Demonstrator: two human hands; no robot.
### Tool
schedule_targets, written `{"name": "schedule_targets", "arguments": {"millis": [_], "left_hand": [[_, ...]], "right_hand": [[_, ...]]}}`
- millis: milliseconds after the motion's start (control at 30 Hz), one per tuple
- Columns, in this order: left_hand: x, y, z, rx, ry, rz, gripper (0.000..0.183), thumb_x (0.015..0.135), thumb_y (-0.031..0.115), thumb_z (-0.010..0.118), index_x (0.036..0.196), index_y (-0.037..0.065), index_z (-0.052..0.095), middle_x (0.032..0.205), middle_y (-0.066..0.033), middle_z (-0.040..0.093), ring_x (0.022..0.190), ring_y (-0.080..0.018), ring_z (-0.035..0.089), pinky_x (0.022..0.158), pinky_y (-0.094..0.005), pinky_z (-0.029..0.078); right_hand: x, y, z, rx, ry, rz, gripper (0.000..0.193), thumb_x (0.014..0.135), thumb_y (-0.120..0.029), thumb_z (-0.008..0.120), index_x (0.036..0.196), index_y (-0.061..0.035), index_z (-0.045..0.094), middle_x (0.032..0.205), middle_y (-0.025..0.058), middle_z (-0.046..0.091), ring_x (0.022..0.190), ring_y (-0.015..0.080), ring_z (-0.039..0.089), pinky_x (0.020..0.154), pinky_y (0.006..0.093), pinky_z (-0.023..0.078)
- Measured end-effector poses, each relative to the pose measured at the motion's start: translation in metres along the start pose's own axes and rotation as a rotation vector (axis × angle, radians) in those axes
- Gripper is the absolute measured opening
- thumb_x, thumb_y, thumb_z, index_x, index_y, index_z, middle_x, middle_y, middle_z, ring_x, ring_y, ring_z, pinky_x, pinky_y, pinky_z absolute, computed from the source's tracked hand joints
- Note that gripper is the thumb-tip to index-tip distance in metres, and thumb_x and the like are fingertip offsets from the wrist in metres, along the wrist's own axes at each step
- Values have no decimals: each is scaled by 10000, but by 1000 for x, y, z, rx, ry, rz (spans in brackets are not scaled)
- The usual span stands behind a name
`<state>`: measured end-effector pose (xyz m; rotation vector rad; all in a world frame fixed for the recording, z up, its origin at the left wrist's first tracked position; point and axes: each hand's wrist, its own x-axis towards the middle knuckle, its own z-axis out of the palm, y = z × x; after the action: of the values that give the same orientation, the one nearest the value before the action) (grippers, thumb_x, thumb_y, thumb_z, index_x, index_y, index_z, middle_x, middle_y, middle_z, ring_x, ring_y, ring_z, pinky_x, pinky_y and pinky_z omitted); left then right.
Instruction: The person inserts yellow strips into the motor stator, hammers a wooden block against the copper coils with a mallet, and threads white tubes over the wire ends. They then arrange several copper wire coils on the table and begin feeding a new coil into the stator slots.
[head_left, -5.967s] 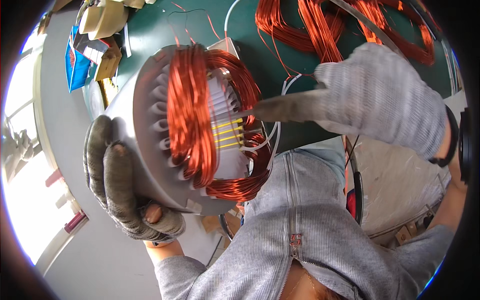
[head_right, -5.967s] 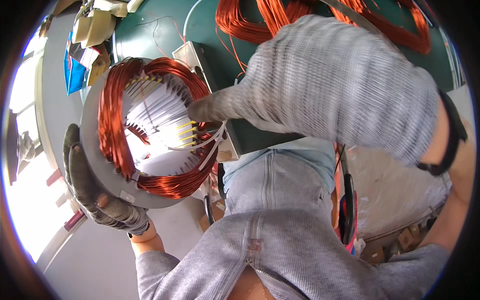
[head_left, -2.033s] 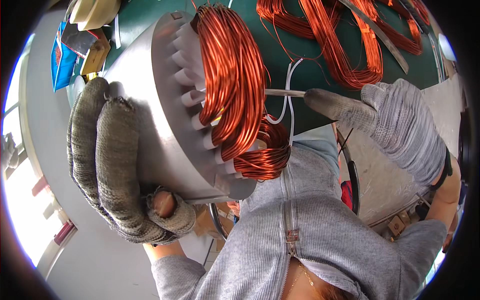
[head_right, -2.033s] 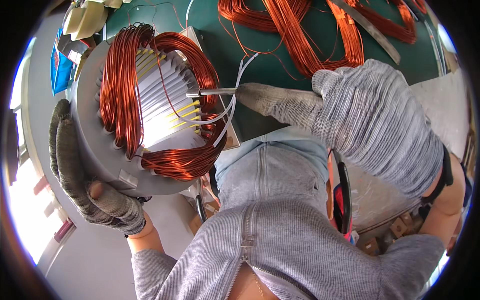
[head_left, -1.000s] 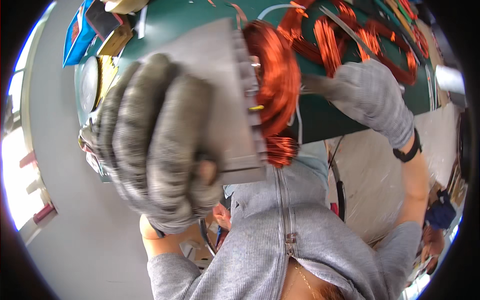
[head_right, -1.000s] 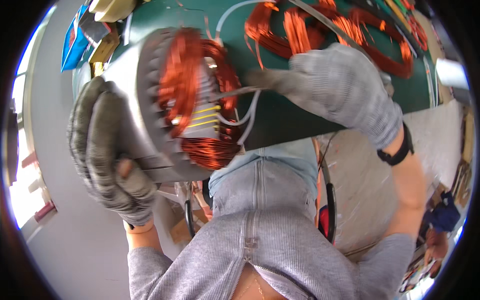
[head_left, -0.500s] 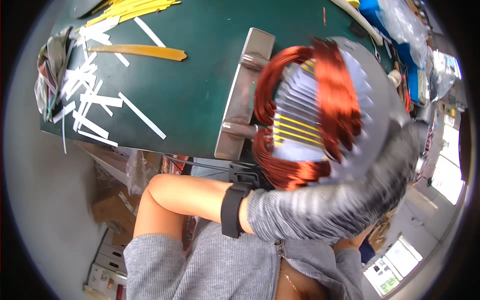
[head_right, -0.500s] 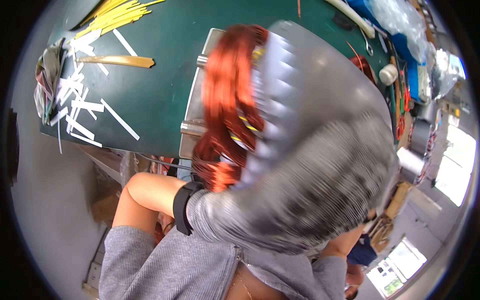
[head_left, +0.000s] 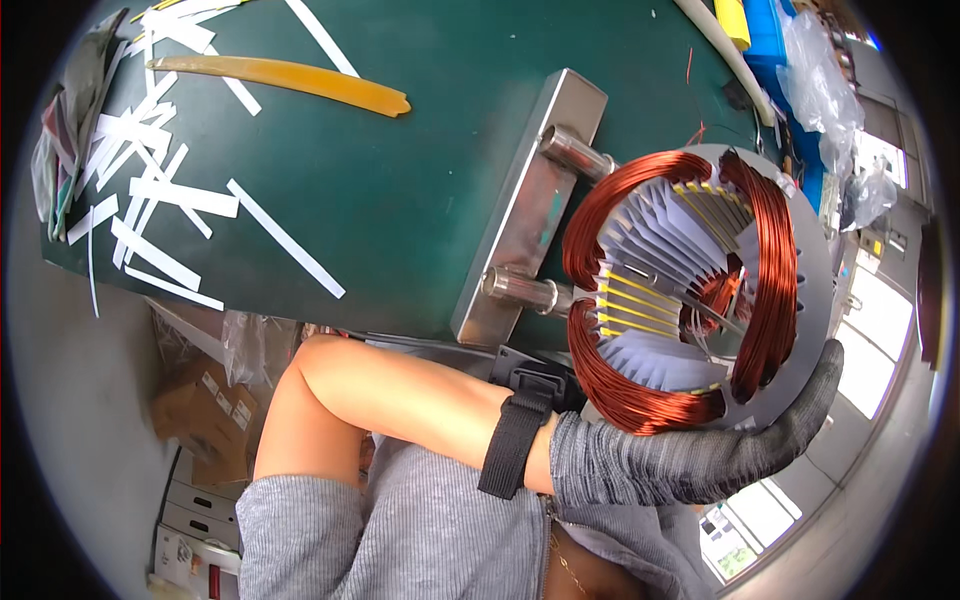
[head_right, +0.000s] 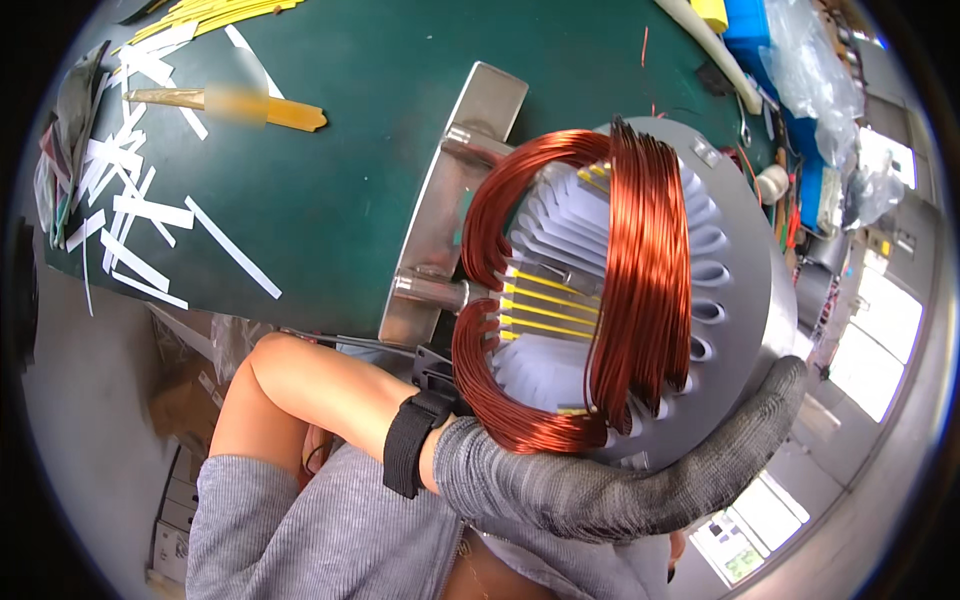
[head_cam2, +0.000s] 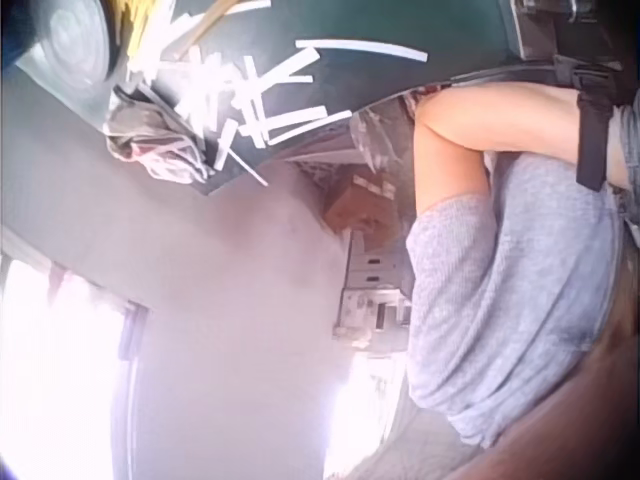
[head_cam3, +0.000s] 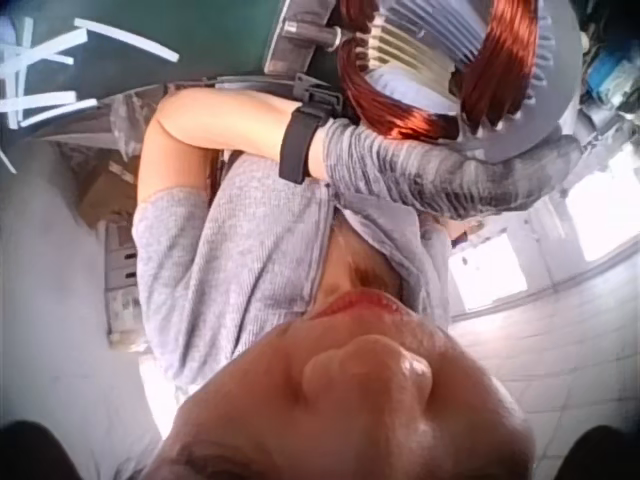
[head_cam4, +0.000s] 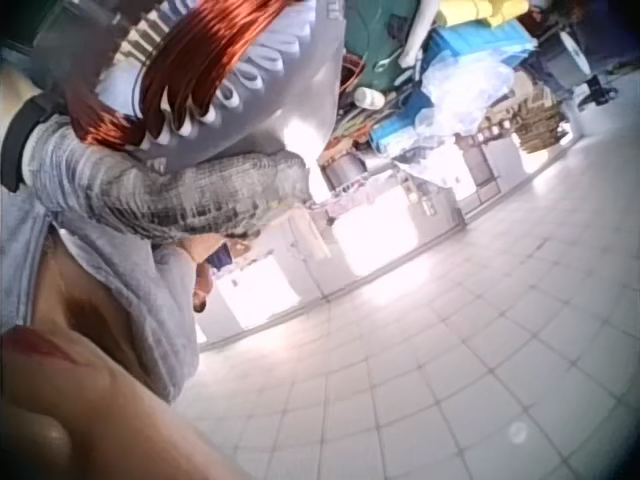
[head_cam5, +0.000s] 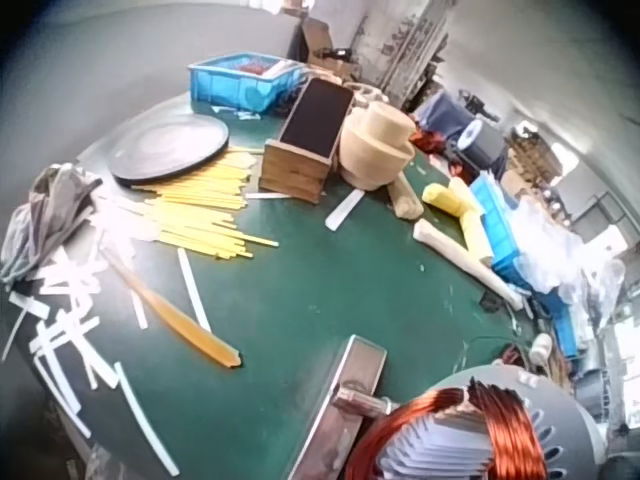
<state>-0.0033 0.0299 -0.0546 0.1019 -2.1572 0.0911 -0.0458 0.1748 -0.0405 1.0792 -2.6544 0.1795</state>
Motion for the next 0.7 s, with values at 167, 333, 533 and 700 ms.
{"name": "schedule_targets", "arguments": {"millis": [167,333,533,700], "left_hand": [[-2,-1,-3,-22,-17,-20,385,857,215,435,1147,-30,499,1187,-177,502,1126,-307,484,981,-413,379],[-3,0,2,-84,9,-3,368,849,230,457,1120,-10,523,1167,-166,518,1110,-298,497,967,-401,392],[-2,-4,-1,-132,-2,24,348,838,247,484,1087,13,551,1143,-152,538,1091,-288,513,949,-387,408],[-5,-10,-5,-185,-45,63,332,829,261,506,1059,32,576,1124,-141,555,1075,-279,526,934,-375,421]], "right_hand": [[14,-6,9,-38,2,-64,289,926,-238,423,1069,-31,565,969,94,625,860,192,620,750,317,506],[15,0,5,-127,51,-94,277,924,-231,430,1060,-34,568,972,91,625,867,198,620,749,321,507],[28,1,14,-258,115,-182,262,922,-222,437,1048,-37,573,976,87,626,876,206,621,747,325,508],[39,-2,29,-452,211,-280,250,920,-215,443,1039,-39,576,979,83,626,883,213,622,746,329,509]]}}
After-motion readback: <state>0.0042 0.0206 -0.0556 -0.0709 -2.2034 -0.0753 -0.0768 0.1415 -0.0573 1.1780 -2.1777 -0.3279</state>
